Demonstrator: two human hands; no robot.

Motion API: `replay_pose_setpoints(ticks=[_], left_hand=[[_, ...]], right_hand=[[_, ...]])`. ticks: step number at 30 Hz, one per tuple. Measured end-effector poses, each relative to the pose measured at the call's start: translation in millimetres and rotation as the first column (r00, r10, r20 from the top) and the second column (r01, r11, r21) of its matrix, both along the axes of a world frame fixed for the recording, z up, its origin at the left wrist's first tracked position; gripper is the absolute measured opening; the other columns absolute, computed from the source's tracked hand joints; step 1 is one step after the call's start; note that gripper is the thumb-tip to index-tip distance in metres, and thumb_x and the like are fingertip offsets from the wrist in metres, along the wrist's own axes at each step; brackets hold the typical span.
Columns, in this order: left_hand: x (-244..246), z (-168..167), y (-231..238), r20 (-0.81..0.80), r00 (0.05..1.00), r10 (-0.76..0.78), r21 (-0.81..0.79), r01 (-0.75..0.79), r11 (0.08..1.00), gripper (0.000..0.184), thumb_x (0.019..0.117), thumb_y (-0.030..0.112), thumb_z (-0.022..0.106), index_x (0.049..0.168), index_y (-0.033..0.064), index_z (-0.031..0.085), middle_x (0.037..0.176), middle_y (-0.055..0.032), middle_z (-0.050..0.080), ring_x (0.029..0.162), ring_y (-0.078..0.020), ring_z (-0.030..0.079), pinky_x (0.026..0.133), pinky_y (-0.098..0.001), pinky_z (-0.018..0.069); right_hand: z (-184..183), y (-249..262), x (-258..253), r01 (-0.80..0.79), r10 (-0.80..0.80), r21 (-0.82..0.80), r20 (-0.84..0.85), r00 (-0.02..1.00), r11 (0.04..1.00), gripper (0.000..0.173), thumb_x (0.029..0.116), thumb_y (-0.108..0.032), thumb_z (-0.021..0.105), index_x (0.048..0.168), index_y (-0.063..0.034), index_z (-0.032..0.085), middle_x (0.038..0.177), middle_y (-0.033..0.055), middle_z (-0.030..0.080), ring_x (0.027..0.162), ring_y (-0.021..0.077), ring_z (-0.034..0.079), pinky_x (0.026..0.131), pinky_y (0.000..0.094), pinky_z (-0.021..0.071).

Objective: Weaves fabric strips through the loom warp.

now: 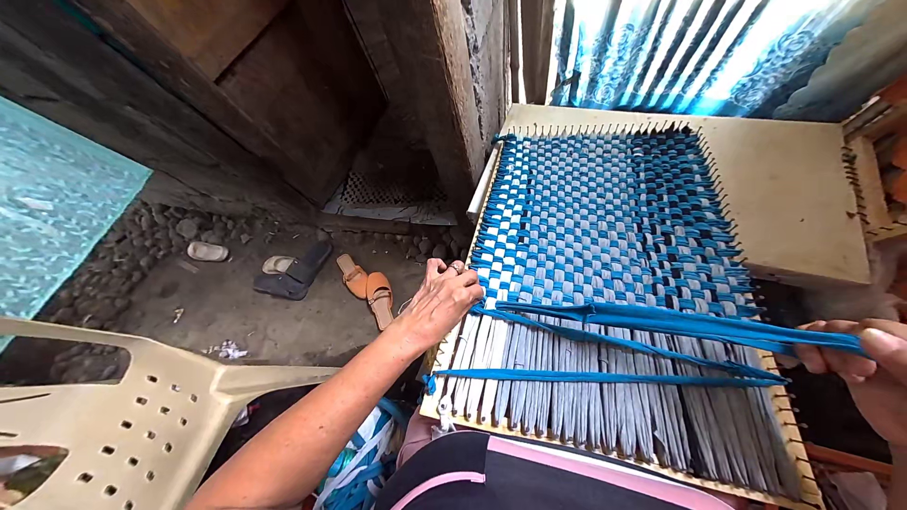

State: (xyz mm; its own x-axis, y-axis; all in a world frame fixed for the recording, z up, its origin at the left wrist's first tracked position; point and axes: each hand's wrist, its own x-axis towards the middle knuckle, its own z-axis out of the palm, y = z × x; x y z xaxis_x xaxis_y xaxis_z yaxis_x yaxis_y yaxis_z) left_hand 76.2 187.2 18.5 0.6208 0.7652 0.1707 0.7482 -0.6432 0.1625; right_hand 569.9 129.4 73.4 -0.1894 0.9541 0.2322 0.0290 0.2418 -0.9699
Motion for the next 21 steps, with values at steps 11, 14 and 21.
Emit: replay_pose_setpoints(ticks=[11, 14, 21], left_hand=[[-8, -12, 5, 0.166, 0.975, -0.151, -0.003, 0.153, 0.988, 0.016, 0.0979, 0.005, 0.054, 0.093, 0.0016, 0.069, 0.106, -0.0129, 0.071, 0.108, -0.0301, 0.065, 0.093, -0.0488, 0.0484], [-9, -14, 8, 0.209, 0.970, -0.123, -0.032, 0.132, 0.991, 0.015, 0.0965, 0.006, 0.055, 0.094, 0.0010, 0.069, 0.102, -0.0136, 0.071, 0.104, -0.0309, 0.066, 0.089, -0.0504, 0.0488], [-8, -10, 9, 0.142, 0.987, -0.077, -0.118, 0.094, 0.989, 0.014, 0.0962, 0.009, 0.056, 0.090, 0.0039, 0.067, 0.086, -0.0099, 0.067, 0.090, -0.0275, 0.067, 0.092, -0.0544, 0.0427]], right_hand=[[-3, -3, 5, 0.059, -0.057, -0.064, 0.031, 0.998, 0.996, 0.029, 0.0999, -0.036, 0.063, 0.074, -0.0253, 0.069, 0.065, -0.0130, 0.063, 0.060, 0.0003, 0.060, 0.062, 0.0168, 0.0525], [-6, -2, 7, 0.074, -0.069, -0.126, 0.040, 0.997, 0.989, 0.030, 0.0994, -0.037, 0.064, 0.072, -0.0267, 0.069, 0.060, -0.0146, 0.058, 0.054, -0.0020, 0.055, 0.055, 0.0139, 0.0477], [-11, 8, 0, 0.172, -0.166, -0.246, 0.045, 0.985, 0.954, 0.036, 0.0993, -0.027, 0.059, 0.064, -0.0272, 0.058, 0.052, -0.0138, 0.048, 0.048, -0.0010, 0.049, 0.051, 0.0152, 0.0450]])
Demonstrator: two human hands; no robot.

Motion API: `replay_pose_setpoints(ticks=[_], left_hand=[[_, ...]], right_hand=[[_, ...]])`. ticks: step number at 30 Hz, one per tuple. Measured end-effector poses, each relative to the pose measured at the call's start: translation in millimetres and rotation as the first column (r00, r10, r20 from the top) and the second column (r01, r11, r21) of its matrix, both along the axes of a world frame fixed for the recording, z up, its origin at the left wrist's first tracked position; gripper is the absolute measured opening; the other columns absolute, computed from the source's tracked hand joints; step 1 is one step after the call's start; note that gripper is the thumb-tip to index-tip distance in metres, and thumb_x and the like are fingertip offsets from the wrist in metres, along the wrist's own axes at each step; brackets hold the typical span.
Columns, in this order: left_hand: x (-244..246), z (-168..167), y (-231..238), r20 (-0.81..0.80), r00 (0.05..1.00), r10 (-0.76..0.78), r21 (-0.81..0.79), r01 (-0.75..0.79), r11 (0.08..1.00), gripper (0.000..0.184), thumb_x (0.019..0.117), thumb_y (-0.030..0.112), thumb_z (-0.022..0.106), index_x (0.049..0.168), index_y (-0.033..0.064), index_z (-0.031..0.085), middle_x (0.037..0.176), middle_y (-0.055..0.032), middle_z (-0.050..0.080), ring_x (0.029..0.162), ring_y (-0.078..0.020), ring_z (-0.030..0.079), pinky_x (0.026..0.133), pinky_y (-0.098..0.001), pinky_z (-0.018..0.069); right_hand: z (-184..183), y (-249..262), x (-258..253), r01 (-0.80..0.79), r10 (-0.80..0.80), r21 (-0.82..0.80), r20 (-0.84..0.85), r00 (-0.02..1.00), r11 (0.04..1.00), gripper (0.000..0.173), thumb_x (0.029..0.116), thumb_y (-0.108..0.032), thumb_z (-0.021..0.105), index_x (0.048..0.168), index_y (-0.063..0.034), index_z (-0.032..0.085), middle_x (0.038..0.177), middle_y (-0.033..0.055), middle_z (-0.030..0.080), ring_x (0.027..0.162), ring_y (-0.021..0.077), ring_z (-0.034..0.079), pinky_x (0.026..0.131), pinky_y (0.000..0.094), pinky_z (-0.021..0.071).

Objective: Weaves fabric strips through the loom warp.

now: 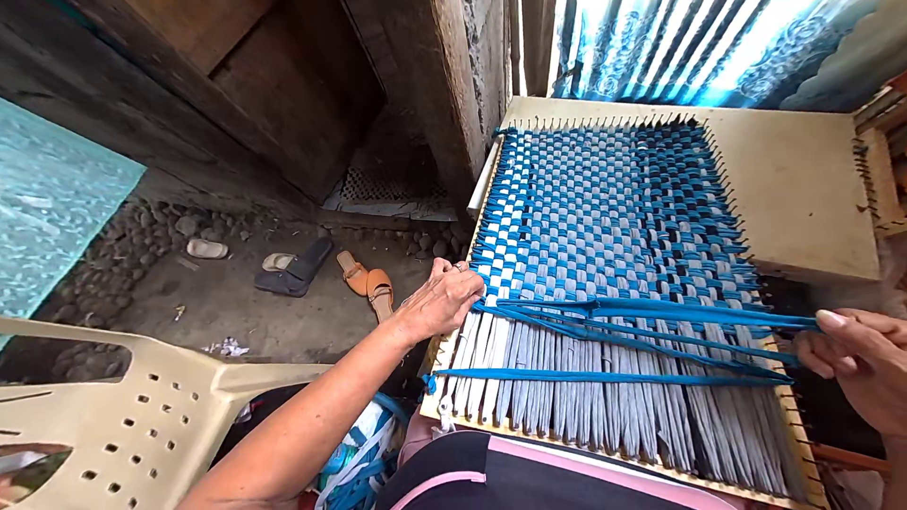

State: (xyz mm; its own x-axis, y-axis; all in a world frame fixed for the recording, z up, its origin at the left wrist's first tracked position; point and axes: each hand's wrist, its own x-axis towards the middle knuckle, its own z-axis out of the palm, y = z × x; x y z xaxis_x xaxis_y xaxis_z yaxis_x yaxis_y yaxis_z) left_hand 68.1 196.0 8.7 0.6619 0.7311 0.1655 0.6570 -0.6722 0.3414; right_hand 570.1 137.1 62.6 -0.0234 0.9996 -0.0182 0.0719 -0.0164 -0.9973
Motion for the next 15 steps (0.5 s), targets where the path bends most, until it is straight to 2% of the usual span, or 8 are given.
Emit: replay_pose_setpoints(ticks=[2, 4, 5, 6, 9, 10, 13, 15], left_hand=[[7, 3, 1, -0.062, 0.997, 0.052, -0.004, -0.053, 0.999, 0.010, 0.0977, 0.010, 0.059, 0.097, 0.0045, 0.068, 0.089, -0.0102, 0.069, 0.092, -0.0287, 0.068, 0.095, -0.0574, 0.0422], [12, 4, 1, -0.108, 0.986, 0.130, 0.049, -0.126, 0.991, 0.013, 0.0981, 0.014, 0.064, 0.107, 0.0060, 0.070, 0.095, -0.0123, 0.069, 0.097, -0.0332, 0.066, 0.096, -0.0604, 0.0419], [13, 5, 2, -0.111, 0.980, 0.163, 0.079, -0.155, 0.985, 0.016, 0.0978, 0.016, 0.066, 0.109, 0.0059, 0.071, 0.096, -0.0145, 0.067, 0.099, -0.0365, 0.064, 0.095, -0.0619, 0.0416], [12, 7, 2, -0.097, 0.980, 0.176, 0.096, -0.167, 0.981, 0.015, 0.0971, 0.017, 0.068, 0.107, 0.0061, 0.071, 0.097, -0.0149, 0.065, 0.100, -0.0373, 0.063, 0.094, -0.0615, 0.0416], [7, 8, -4, -0.015, 0.996, 0.086, 0.099, -0.084, 0.992, 0.004, 0.0947, 0.010, 0.068, 0.095, 0.0075, 0.071, 0.092, -0.0095, 0.067, 0.095, -0.0293, 0.065, 0.091, -0.0557, 0.0424], [6, 7, -7, -0.001, 0.998, 0.066, 0.094, -0.066, 0.993, 0.007, 0.0952, 0.010, 0.066, 0.092, 0.0078, 0.072, 0.089, -0.0079, 0.069, 0.093, -0.0267, 0.067, 0.091, -0.0544, 0.0420], [1, 9, -15, -0.020, 0.997, 0.079, 0.078, -0.077, 0.994, 0.011, 0.0965, 0.011, 0.066, 0.090, 0.0088, 0.075, 0.089, -0.0061, 0.071, 0.093, -0.0244, 0.068, 0.095, -0.0546, 0.0418], [2, 11, -14, -0.060, 0.994, 0.086, 0.078, -0.082, 0.994, 0.011, 0.0962, 0.013, 0.068, 0.091, 0.0099, 0.077, 0.088, -0.0053, 0.071, 0.092, -0.0241, 0.068, 0.097, -0.0553, 0.0414]], right_hand=[[-2, 5, 0, 0.051, -0.051, -0.017, -0.036, 0.998, 0.999, 0.034, 0.0986, -0.023, 0.057, 0.065, -0.0262, 0.060, 0.057, -0.0129, 0.054, 0.054, -0.0002, 0.053, 0.058, 0.0169, 0.0484], [-9, 10, 6, 0.069, -0.070, -0.011, -0.095, 0.993, 0.998, 0.029, 0.0995, -0.023, 0.056, 0.073, -0.0229, 0.068, 0.070, -0.0085, 0.067, 0.070, 0.0037, 0.066, 0.074, 0.0212, 0.0561], [-12, 13, 10, 0.066, -0.068, -0.015, -0.156, 0.985, 0.998, 0.027, 0.0998, -0.025, 0.058, 0.077, -0.0208, 0.070, 0.076, -0.0057, 0.071, 0.078, 0.0068, 0.069, 0.081, 0.0245, 0.0576], [-15, 16, 13, 0.075, -0.080, -0.030, -0.207, 0.975, 0.997, 0.025, 0.0997, -0.027, 0.058, 0.079, -0.0201, 0.071, 0.077, -0.0050, 0.071, 0.080, 0.0079, 0.070, 0.083, 0.0259, 0.0582], [-20, 24, 18, 0.071, -0.087, -0.063, -0.304, 0.949, 0.995, 0.023, 0.0990, -0.028, 0.058, 0.081, -0.0220, 0.070, 0.068, -0.0084, 0.062, 0.070, 0.0066, 0.064, 0.080, 0.0281, 0.0579], [-20, 27, 17, 0.067, -0.085, -0.069, -0.299, 0.951, 0.995, 0.023, 0.0988, -0.028, 0.057, 0.079, -0.0229, 0.068, 0.067, -0.0096, 0.059, 0.066, 0.0054, 0.061, 0.078, 0.0269, 0.0570], [-19, 34, 12, 0.090, -0.141, -0.172, -0.311, 0.940, 0.981, 0.028, 0.1002, -0.023, 0.051, 0.076, -0.0233, 0.066, 0.061, -0.0112, 0.052, 0.059, 0.0024, 0.054, 0.069, 0.0229, 0.0542], [-17, 37, 7, 0.118, -0.206, -0.265, -0.334, 0.920, 0.957, 0.034, 0.1048, -0.022, 0.044, 0.077, -0.0225, 0.064, 0.060, -0.0116, 0.050, 0.056, 0.0001, 0.050, 0.063, 0.0181, 0.0502]])
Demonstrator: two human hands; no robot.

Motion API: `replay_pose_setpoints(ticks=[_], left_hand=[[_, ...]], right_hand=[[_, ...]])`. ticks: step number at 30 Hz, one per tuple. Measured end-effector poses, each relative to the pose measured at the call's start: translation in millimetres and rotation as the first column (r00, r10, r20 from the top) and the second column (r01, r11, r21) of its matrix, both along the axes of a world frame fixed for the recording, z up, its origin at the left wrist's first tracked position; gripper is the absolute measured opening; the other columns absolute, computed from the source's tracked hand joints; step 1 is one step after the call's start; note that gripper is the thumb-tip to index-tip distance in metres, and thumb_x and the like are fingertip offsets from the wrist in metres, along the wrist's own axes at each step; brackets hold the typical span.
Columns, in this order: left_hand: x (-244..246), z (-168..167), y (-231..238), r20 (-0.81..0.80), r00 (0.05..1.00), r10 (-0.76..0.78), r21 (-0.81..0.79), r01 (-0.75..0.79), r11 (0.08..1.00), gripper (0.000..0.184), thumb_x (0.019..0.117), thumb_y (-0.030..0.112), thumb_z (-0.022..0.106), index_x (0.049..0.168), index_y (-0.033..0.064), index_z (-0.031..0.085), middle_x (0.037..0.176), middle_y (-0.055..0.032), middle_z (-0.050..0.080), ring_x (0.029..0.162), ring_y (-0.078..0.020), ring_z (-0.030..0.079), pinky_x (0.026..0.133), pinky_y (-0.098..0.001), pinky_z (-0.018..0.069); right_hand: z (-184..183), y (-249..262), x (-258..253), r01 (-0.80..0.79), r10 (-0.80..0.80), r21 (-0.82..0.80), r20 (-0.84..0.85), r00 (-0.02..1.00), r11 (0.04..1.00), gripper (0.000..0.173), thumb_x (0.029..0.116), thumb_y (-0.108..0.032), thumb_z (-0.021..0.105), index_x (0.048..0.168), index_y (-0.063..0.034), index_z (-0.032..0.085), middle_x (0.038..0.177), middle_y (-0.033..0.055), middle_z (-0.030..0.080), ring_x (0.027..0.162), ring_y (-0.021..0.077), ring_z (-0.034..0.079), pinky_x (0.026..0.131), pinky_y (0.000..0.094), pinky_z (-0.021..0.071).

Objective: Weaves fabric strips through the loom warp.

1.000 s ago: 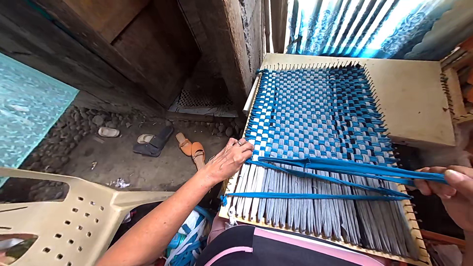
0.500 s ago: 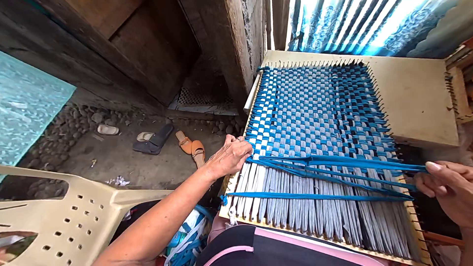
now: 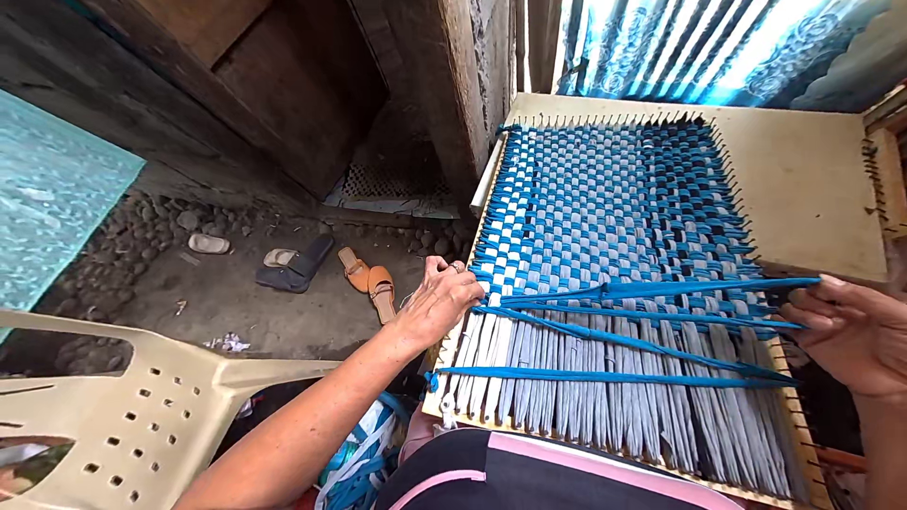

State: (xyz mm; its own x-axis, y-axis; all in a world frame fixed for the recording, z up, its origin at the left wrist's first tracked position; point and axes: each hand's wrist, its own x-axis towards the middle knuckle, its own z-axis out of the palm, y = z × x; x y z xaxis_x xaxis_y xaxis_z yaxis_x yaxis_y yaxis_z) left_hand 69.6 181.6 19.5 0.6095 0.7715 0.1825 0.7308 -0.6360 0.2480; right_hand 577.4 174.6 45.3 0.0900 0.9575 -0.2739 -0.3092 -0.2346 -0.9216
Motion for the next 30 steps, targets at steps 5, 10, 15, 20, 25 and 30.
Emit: replay_pose_setpoints(ticks=[5, 10, 15, 20, 25, 30], left_hand=[[13, -1, 7, -0.091, 0.995, 0.046, 0.072, -0.040, 0.997, 0.010, 0.0940, 0.012, 0.071, 0.086, 0.0079, 0.076, 0.079, -0.0079, 0.069, 0.083, -0.0276, 0.067, 0.093, -0.0546, 0.0427], [21, 7, 9, -0.154, 0.986, 0.069, -0.047, -0.077, 0.996, 0.008, 0.0921, 0.008, 0.072, 0.085, 0.0065, 0.075, 0.083, -0.0101, 0.070, 0.087, -0.0303, 0.067, 0.091, -0.0554, 0.0433], [13, 10, 7, -0.002, 1.000, 0.028, -0.060, -0.028, 0.998, 0.005, 0.0935, 0.010, 0.071, 0.092, 0.0063, 0.074, 0.094, -0.0107, 0.069, 0.096, -0.0294, 0.066, 0.090, -0.0539, 0.0459], [36, 4, -6, 0.136, 0.989, 0.057, -0.086, -0.045, 0.995, 0.015, 0.1002, 0.011, 0.062, 0.100, 0.0021, 0.073, 0.097, -0.0150, 0.068, 0.094, -0.0319, 0.068, 0.086, -0.0474, 0.0548], [67, 9, -5, 0.230, 0.972, 0.049, -0.080, -0.031, 0.996, 0.026, 0.1055, 0.018, 0.054, 0.112, 0.0014, 0.073, 0.111, -0.0170, 0.069, 0.110, -0.0330, 0.067, 0.100, -0.0483, 0.0527], [100, 36, 24, 0.411, 0.909, 0.077, -0.497, 0.152, 0.854, 0.035, 0.1109, 0.016, 0.040, 0.126, -0.0001, 0.068, 0.119, -0.0139, 0.072, 0.113, -0.0217, 0.068, 0.104, -0.0417, 0.0506]], right_hand=[[5, 4, -15, 0.123, -0.132, -0.132, -0.064, 0.989, 0.984, 0.037, 0.1085, -0.022, 0.039, 0.079, -0.0184, 0.061, 0.063, -0.0096, 0.052, 0.054, -0.0004, 0.050, 0.057, 0.0144, 0.0483], [6, -1, -9, 0.132, -0.137, -0.126, -0.029, 0.990, 0.983, 0.038, 0.1060, -0.019, 0.041, 0.074, -0.0179, 0.060, 0.063, -0.0061, 0.057, 0.061, 0.0060, 0.060, 0.069, 0.0243, 0.0573], [17, -13, 0, -0.018, 0.012, 0.082, 0.076, 0.997, 0.996, 0.028, 0.0994, -0.018, 0.050, 0.077, -0.0189, 0.067, 0.065, -0.0086, 0.058, 0.060, 0.0016, 0.056, 0.062, 0.0167, 0.0497], [33, -22, -11, -0.009, -0.002, 0.078, 0.142, 0.990, 0.997, 0.029, 0.0998, -0.017, 0.048, 0.075, -0.0192, 0.063, 0.065, -0.0086, 0.054, 0.059, 0.0015, 0.052, 0.060, 0.0166, 0.0472], [51, -35, -15, -0.014, -0.003, 0.132, 0.128, 0.992, 0.991, 0.029, 0.1007, -0.018, 0.048, 0.076, -0.0175, 0.064, 0.072, -0.0040, 0.062, 0.072, 0.0076, 0.064, 0.074, 0.0251, 0.0567], [61, -48, -18, -0.087, 0.057, 0.221, 0.139, 0.989, 0.971, 0.019, 0.0972, -0.022, 0.056, 0.083, -0.0152, 0.068, 0.077, -0.0015, 0.066, 0.078, 0.0108, 0.067, 0.081, 0.0284, 0.0586]])
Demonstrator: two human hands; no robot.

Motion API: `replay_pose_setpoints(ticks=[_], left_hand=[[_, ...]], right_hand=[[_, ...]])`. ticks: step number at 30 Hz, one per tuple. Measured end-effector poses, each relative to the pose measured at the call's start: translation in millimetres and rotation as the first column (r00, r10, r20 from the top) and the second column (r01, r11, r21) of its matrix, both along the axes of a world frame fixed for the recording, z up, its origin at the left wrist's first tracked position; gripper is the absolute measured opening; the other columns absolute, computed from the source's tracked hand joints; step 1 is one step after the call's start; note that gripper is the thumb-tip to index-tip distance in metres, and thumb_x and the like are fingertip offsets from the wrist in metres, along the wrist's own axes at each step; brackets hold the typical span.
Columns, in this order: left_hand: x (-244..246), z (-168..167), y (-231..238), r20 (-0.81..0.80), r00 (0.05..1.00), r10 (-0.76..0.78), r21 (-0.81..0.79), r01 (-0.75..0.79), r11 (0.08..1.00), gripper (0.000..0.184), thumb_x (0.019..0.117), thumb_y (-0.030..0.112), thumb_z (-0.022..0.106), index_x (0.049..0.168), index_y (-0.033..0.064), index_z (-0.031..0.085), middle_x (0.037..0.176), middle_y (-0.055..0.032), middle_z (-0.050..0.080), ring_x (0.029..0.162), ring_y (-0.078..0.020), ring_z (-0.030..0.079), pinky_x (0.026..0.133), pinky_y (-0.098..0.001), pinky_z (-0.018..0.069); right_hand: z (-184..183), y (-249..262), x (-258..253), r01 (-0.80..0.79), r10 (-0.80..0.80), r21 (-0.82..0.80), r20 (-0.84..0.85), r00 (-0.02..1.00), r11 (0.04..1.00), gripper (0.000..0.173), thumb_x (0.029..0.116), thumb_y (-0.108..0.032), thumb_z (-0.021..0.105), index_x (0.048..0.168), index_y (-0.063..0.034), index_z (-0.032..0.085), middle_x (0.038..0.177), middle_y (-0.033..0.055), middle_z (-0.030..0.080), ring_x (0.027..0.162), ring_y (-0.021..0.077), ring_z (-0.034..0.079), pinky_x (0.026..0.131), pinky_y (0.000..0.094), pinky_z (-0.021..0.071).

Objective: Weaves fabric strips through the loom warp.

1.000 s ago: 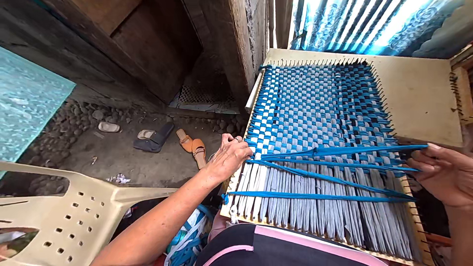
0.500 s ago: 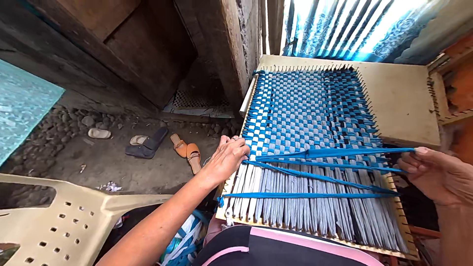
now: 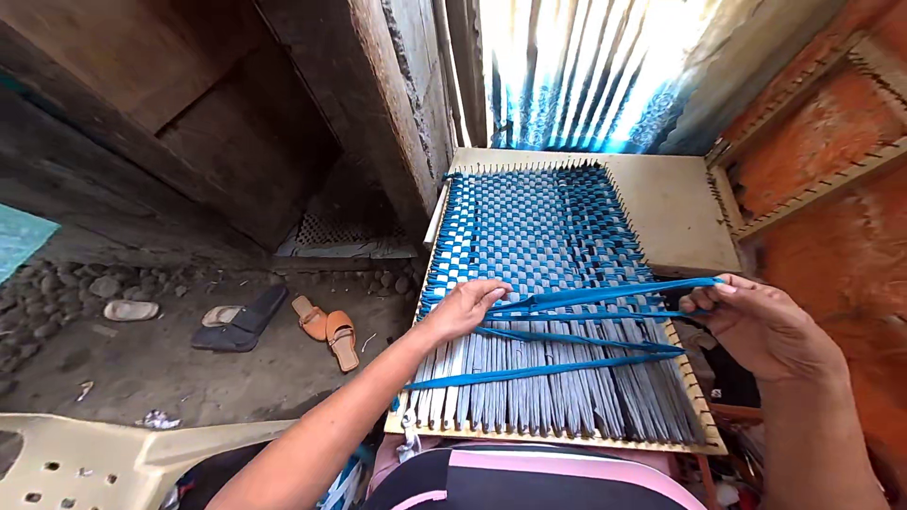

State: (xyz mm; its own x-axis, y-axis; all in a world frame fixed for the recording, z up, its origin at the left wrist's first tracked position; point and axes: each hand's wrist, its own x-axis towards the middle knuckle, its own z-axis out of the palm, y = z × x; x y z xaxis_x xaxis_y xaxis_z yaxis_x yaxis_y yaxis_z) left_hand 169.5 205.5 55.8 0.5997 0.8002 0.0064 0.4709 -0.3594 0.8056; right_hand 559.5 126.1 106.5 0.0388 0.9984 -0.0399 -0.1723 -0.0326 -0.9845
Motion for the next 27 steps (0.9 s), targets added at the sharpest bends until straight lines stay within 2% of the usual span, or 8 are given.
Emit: replay_pose_setpoints(ticks=[5, 13, 16, 18, 19, 22, 24, 27], left_hand=[[32, 11, 31, 0.147, 0.974, -0.174, -0.277, 0.210, 0.938, 0.022, 0.1058, 0.013, 0.055, 0.109, 0.0006, 0.073, 0.090, 0.0004, 0.069, 0.079, 0.0004, 0.059, 0.077, -0.0206, 0.0496], [39, 14, 52, 0.206, 0.840, -0.502, -0.352, 0.542, 0.763, 0.024, 0.1033, 0.013, 0.053, 0.102, 0.0065, 0.076, 0.097, 0.0070, 0.073, 0.087, 0.0032, 0.063, 0.081, -0.0200, 0.0508], [38, 16, 50, 0.190, 0.853, -0.485, -0.313, 0.521, 0.794, 0.018, 0.1029, 0.009, 0.054, 0.100, 0.0045, 0.072, 0.093, 0.0069, 0.071, 0.086, 0.0042, 0.062, 0.082, -0.0189, 0.0509], [41, 19, 44, 0.072, 0.920, -0.384, -0.217, 0.391, 0.894, 0.020, 0.1050, 0.011, 0.053, 0.102, 0.0000, 0.069, 0.089, 0.0015, 0.068, 0.082, 0.0004, 0.061, 0.081, -0.0218, 0.0513], [43, 19, 40, -0.009, 0.945, -0.326, -0.162, 0.320, 0.933, 0.022, 0.1068, 0.013, 0.052, 0.104, -0.0009, 0.068, 0.090, -0.0024, 0.069, 0.083, -0.0034, 0.063, 0.083, -0.0255, 0.0527], [53, 16, 21, -0.166, 0.957, -0.237, -0.046, 0.233, 0.971, 0.028, 0.1092, 0.018, 0.048, 0.114, -0.0019, 0.067, 0.098, -0.0139, 0.070, 0.091, -0.0202, 0.067, 0.090, -0.0419, 0.0528], [56, 10, 8, -0.197, 0.953, -0.231, -0.023, 0.231, 0.973, 0.031, 0.1103, 0.021, 0.044, 0.117, -0.0009, 0.065, 0.100, -0.0155, 0.070, 0.093, -0.0239, 0.068, 0.090, -0.0452, 0.0530], [58, 10, -2, -0.174, 0.960, -0.220, -0.090, 0.207, 0.974, 0.032, 0.1106, 0.021, 0.043, 0.119, -0.0018, 0.065, 0.099, -0.0143, 0.071, 0.090, -0.0201, 0.068, 0.089, -0.0406, 0.0545]], right_hand=[[2, -7, 2, -0.094, 0.078, 0.130, 0.124, 0.989, 0.987, 0.007, 0.0907, -0.023, 0.072, 0.091, -0.0166, 0.073, 0.078, 0.0000, 0.071, 0.074, 0.0090, 0.068, 0.075, 0.0242, 0.0585], [3, -9, -1, 0.055, -0.111, 0.195, 0.291, 0.950, 0.979, 0.010, 0.0902, 0.003, 0.063, 0.091, -0.0048, 0.069, 0.079, 0.0047, 0.074, 0.064, 0.0116, 0.069, 0.062, 0.0244, 0.0599], [1, -9, -8, 0.119, -0.206, 0.244, 0.370, 0.906, 0.962, 0.009, 0.0911, 0.004, 0.063, 0.092, -0.0036, 0.067, 0.077, 0.0033, 0.073, 0.061, 0.0097, 0.068, 0.059, 0.0236, 0.0595], [-3, -10, -15, 0.169, -0.390, 0.391, 0.603, 0.696, 0.905, 0.005, 0.0921, 0.001, 0.064, 0.096, 0.0005, 0.067, 0.082, 0.0050, 0.070, 0.064, 0.0102, 0.067, 0.060, 0.0267, 0.0596], [-5, -10, -19, 0.158, -0.484, 0.480, 0.694, 0.534, 0.863, 0.008, 0.0913, 0.002, 0.065, 0.098, 0.0064, 0.067, 0.087, 0.0133, 0.067, 0.068, 0.0187, 0.066, 0.063, 0.0358, 0.0587], [-8, -7, -33, 0.154, -0.635, 0.619, 0.723, 0.270, 0.770, 0.011, 0.0891, 0.002, 0.067, 0.094, 0.0113, 0.063, 0.088, 0.0247, 0.065, 0.072, 0.0340, 0.066, 0.065, 0.0492, 0.0556], [-6, -6, -39, 0.262, -0.606, 0.549, 0.680, 0.413, 0.794, 0.012, 0.0915, 0.000, 0.064, 0.099, 0.0072, 0.058, 0.083, 0.0164, 0.064, 0.068, 0.0238, 0.064, 0.062, 0.0415, 0.0547], [0, -4, -37, 0.348, -0.446, 0.312, 0.341, 0.827, 0.884, 0.017, 0.0925, 0.006, 0.062, 0.100, -0.0061, 0.053, 0.079, 0.0018, 0.069, 0.066, 0.0118, 0.071, 0.064, 0.0311, 0.0634]])
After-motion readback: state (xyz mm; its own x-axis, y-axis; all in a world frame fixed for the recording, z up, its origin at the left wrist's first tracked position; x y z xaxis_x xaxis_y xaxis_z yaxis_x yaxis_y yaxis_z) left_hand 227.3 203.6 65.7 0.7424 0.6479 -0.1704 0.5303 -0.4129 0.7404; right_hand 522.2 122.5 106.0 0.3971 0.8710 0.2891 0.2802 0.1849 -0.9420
